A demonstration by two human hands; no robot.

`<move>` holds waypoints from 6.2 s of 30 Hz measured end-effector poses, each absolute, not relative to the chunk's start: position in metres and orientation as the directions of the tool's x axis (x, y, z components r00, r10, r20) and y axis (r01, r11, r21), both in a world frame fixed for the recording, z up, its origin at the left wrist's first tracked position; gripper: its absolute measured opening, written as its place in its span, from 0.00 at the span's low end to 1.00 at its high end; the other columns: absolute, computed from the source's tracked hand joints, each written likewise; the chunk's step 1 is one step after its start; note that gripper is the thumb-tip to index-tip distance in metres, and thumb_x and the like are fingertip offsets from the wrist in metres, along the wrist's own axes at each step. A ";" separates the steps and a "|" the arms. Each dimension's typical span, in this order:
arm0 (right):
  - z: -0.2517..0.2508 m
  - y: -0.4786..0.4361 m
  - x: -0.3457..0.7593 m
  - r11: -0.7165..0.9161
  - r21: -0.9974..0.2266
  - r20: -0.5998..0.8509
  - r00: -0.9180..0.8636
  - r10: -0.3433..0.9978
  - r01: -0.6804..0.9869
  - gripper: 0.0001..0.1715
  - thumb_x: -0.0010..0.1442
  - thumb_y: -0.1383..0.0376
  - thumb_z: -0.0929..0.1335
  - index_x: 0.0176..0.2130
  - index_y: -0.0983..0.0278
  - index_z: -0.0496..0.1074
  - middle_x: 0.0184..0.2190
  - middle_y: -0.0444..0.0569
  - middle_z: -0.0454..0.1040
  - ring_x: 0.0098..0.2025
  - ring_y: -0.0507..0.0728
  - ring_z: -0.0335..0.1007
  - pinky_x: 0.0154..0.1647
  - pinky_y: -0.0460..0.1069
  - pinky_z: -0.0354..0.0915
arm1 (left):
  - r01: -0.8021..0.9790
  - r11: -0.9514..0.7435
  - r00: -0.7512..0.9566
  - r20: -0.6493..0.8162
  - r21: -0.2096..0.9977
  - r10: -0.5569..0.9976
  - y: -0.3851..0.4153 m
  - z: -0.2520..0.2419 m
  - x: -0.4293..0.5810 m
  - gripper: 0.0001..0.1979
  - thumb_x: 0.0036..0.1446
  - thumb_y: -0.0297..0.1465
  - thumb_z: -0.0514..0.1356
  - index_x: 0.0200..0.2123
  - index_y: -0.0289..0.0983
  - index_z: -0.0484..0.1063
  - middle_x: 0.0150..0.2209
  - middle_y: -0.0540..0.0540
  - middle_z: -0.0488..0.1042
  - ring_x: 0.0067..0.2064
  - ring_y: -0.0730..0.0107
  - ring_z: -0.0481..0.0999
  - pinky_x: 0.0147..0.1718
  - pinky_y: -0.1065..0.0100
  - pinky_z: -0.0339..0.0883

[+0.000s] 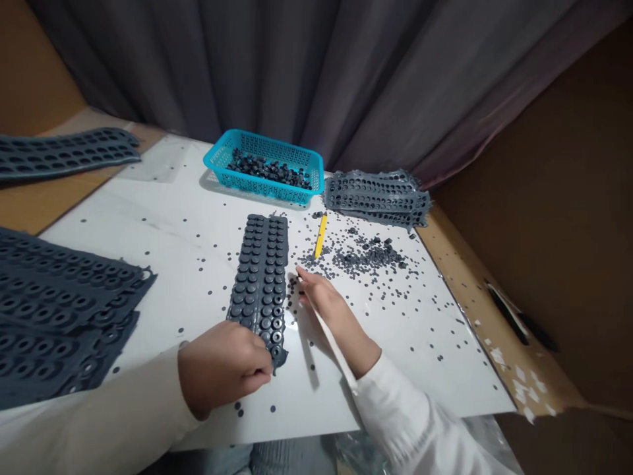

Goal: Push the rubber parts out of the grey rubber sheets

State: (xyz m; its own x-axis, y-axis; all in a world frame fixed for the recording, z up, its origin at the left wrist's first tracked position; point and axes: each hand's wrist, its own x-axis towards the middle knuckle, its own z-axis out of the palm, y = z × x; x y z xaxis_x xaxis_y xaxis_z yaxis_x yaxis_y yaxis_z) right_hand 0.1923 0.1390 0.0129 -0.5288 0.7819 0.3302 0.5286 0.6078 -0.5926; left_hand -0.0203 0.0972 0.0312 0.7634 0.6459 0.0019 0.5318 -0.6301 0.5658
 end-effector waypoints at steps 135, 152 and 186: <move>0.020 0.183 0.184 0.819 -0.209 0.308 -0.759 0.573 0.534 0.11 0.66 0.67 0.58 0.44 0.64 0.66 0.58 0.58 0.62 0.52 0.59 0.64 0.51 0.57 0.67 | 0.458 -0.612 0.798 0.006 0.644 0.603 0.100 0.029 -0.019 0.06 0.50 0.26 0.58 0.25 0.39 0.74 0.21 0.53 0.73 0.23 0.74 0.70 0.23 0.72 0.53; 0.020 0.187 0.188 0.581 -0.725 0.274 -0.620 0.735 0.369 0.16 0.65 0.55 0.58 0.43 0.62 0.65 0.51 0.56 0.69 0.54 0.59 0.64 0.51 0.55 0.61 | 0.444 -0.628 0.800 0.033 0.639 0.599 0.099 0.026 -0.019 0.06 0.50 0.27 0.58 0.26 0.40 0.75 0.22 0.52 0.74 0.23 0.73 0.70 0.22 0.72 0.54; 0.025 0.209 0.186 0.675 -0.567 0.253 -0.680 0.688 0.472 0.14 0.65 0.57 0.59 0.43 0.61 0.66 0.53 0.53 0.68 0.53 0.59 0.62 0.53 0.56 0.60 | 0.449 -0.615 0.785 0.043 0.648 0.618 0.098 0.026 -0.017 0.05 0.47 0.26 0.59 0.25 0.40 0.75 0.21 0.53 0.74 0.22 0.74 0.70 0.22 0.71 0.54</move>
State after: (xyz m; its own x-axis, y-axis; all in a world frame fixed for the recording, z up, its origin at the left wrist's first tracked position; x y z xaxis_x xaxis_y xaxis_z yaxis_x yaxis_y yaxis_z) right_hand 0.1864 0.2093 0.0253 -0.6804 0.6877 0.2531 0.4715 0.6753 -0.5672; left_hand -0.0173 0.0985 0.0258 0.7848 0.6183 0.0429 0.4493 -0.6152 0.6478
